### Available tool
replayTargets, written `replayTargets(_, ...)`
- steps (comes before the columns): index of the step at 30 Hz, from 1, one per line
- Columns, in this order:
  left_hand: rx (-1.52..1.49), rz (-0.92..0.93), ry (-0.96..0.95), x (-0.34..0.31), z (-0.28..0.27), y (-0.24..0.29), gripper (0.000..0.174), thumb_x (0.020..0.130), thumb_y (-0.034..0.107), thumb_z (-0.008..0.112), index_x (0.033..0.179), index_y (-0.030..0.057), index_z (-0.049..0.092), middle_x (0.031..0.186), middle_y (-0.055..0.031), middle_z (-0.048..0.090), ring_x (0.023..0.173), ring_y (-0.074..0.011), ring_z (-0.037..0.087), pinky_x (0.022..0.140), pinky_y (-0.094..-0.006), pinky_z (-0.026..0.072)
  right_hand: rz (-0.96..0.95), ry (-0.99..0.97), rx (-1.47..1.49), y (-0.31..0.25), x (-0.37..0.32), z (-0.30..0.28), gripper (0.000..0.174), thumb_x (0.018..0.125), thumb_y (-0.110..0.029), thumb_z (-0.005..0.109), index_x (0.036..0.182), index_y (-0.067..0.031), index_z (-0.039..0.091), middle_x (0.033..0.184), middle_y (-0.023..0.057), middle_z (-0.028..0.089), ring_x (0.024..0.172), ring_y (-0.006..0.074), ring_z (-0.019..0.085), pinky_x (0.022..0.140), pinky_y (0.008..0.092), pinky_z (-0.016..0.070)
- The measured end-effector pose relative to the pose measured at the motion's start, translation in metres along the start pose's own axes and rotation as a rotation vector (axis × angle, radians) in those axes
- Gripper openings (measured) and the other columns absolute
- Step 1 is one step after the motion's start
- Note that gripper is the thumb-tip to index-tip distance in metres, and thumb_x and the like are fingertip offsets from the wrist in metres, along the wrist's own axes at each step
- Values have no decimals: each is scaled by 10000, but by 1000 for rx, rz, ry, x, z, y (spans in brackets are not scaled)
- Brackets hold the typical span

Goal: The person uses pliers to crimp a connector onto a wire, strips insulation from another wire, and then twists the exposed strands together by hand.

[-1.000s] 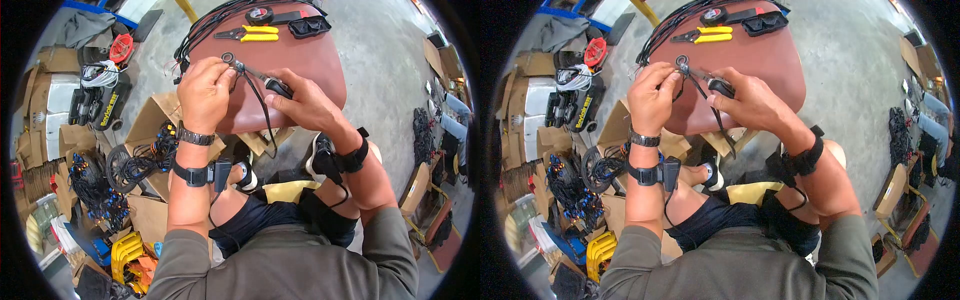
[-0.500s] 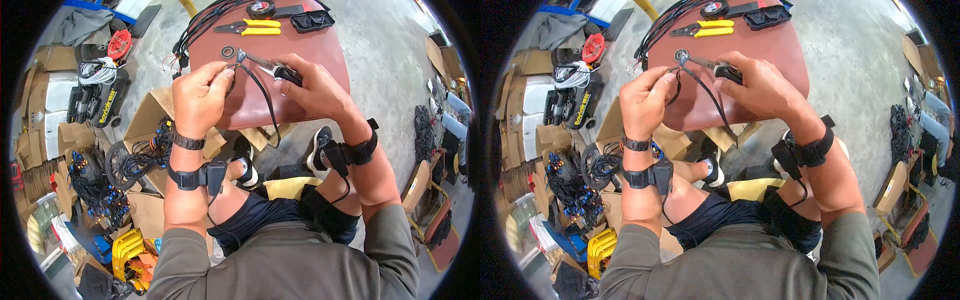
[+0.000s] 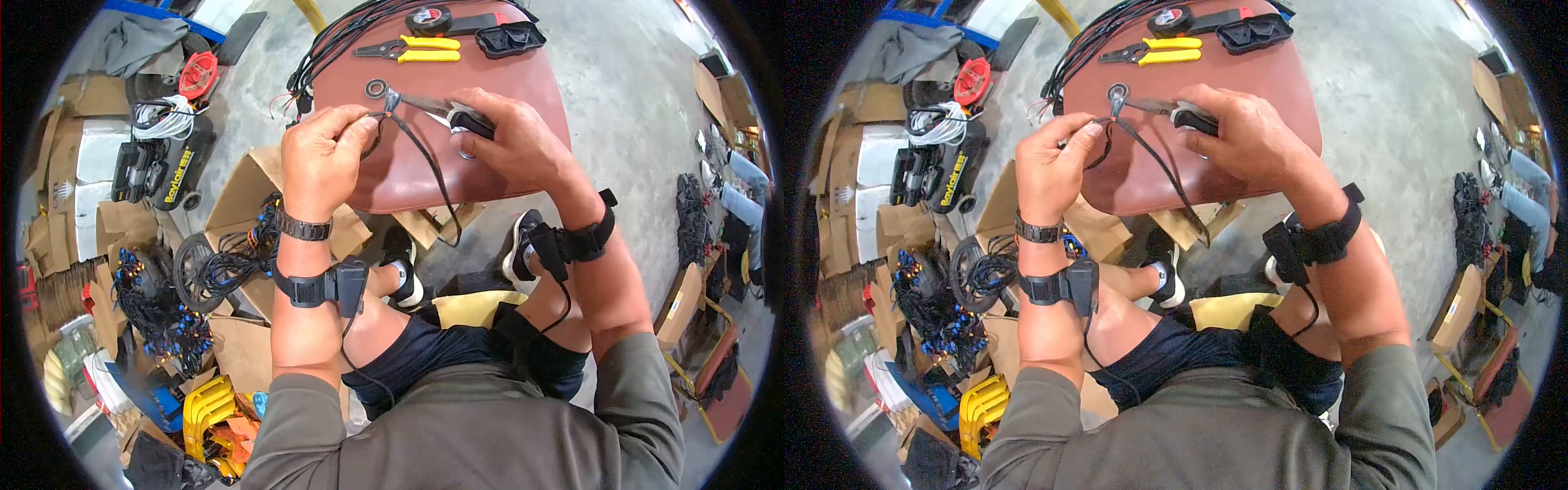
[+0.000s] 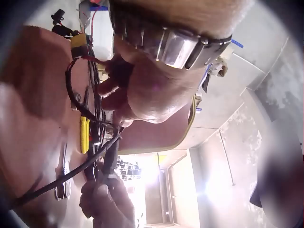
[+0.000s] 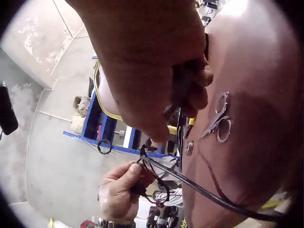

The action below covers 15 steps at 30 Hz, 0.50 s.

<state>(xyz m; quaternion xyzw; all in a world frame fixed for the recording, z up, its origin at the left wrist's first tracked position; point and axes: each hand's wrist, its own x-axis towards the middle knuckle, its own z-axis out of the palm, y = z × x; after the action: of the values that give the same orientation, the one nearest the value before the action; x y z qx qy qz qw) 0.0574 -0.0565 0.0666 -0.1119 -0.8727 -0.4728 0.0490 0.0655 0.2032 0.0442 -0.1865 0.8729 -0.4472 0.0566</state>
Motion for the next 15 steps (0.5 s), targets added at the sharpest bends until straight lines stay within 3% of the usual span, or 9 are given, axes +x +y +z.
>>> replayTargets(3,238,263,38,11,-2,-16,129,802,104,709,897,23,740,827,-103,701,784,-246,641,728,-347,505,-114,58,-135,4,-2,7,486,775,-31,663,1256,-43,588,1050,187,663,961,369,639,842,404,514)
replayTargets(6,321,273,68,12,1,-15,118,786,106,718,877,34,741,845,-89,693,840,-288,609,783,-375,485,-97,68,-205,1,-1,6,501,750,-14,655,1247,-52,602,1017,172,658,953,393,619,831,438,502)
replayTargets(9,283,249,94,12,3,-11,102,783,105,725,860,40,739,806,-90,678,817,-279,603,767,-373,479,-204,182,-392,5,0,4,449,756,-65,642,1202,-111,640,948,144,666,919,376,614,816,469,485)
replayTargets(15,276,222,85,12,4,-9,102,790,109,723,862,38,739,795,-90,676,807,-274,598,753,-366,477,-87,122,-455,2,-4,-5,480,765,0,639,1231,-113,643,1020,106,662,982,345,581,894,457,443)
